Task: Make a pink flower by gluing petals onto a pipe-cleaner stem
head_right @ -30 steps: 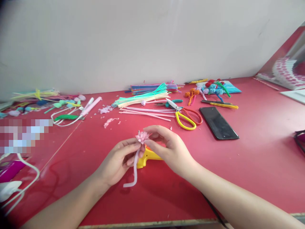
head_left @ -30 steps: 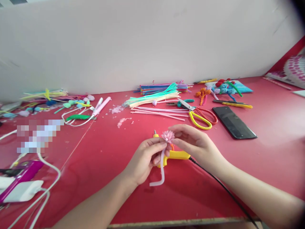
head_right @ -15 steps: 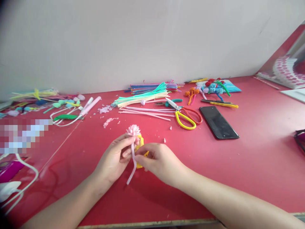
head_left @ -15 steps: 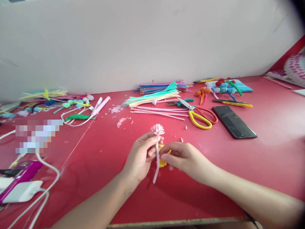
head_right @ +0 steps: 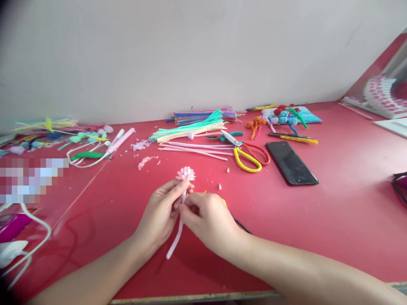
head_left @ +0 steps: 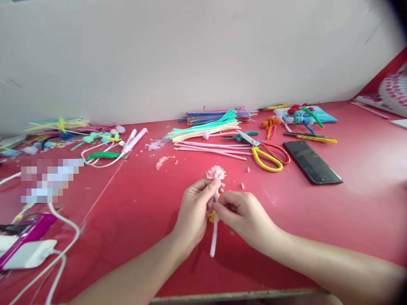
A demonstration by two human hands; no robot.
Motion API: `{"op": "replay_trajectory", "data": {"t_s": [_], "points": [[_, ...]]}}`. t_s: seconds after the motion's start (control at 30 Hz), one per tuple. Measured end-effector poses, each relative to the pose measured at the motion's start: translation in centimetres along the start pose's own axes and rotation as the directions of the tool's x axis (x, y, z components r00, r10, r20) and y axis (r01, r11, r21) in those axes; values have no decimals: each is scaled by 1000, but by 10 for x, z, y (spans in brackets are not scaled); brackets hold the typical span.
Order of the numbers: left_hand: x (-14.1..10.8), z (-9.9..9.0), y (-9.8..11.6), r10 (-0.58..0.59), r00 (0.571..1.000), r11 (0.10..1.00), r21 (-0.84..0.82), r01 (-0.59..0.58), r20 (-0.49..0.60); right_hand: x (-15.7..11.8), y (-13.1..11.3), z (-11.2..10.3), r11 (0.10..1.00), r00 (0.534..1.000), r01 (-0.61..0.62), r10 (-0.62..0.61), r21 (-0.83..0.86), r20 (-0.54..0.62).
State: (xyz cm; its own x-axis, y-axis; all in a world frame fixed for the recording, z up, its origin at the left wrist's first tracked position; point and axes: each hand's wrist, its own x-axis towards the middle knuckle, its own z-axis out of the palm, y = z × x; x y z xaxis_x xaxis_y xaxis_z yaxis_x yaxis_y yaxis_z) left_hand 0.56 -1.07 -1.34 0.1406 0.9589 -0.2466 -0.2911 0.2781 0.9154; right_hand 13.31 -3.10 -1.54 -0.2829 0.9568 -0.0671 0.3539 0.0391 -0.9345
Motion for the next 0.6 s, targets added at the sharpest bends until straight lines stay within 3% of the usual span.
{"op": "replay_trajectory", "data": {"t_s": [0.27,0.6], "points": [[-4,-4,1,24,997,986,165,-36,70,-2,-5,-11,958,1000,7,-6,288,-3],[-4,-5,5,33,996,984,173,-47,84,-4,-2,-12,953,1000,18,-14,301,-15]]}}
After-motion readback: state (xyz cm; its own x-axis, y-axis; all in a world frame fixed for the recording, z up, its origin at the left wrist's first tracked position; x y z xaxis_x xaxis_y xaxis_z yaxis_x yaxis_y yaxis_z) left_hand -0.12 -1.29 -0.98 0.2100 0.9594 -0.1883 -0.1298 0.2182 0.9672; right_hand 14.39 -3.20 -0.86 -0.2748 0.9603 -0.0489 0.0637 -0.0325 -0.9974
